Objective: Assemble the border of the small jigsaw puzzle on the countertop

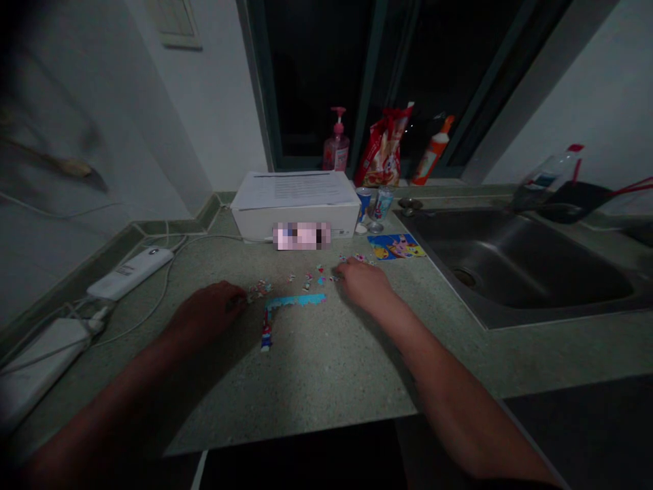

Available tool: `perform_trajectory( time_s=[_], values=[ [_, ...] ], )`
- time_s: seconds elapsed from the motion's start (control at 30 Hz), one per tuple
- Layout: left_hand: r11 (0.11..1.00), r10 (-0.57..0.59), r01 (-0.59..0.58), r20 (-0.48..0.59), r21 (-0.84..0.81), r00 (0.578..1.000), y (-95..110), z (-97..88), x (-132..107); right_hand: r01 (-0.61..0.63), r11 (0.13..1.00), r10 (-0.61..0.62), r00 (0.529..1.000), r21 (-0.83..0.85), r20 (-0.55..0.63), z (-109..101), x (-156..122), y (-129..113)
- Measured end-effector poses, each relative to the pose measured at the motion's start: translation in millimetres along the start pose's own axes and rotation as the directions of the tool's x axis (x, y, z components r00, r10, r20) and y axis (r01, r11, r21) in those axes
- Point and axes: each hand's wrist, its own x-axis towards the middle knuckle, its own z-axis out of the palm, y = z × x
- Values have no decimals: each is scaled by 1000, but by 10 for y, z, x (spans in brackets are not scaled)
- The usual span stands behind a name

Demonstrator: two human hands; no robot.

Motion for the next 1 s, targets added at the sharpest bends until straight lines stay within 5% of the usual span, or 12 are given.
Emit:
perform_trajectory(
  time_s=[1.0],
  values=[
    [1000, 4, -4, -23, -14, 1000, 1, 13, 3, -11, 999, 11, 1000, 49, 6, -5, 33, -41]
  ],
)
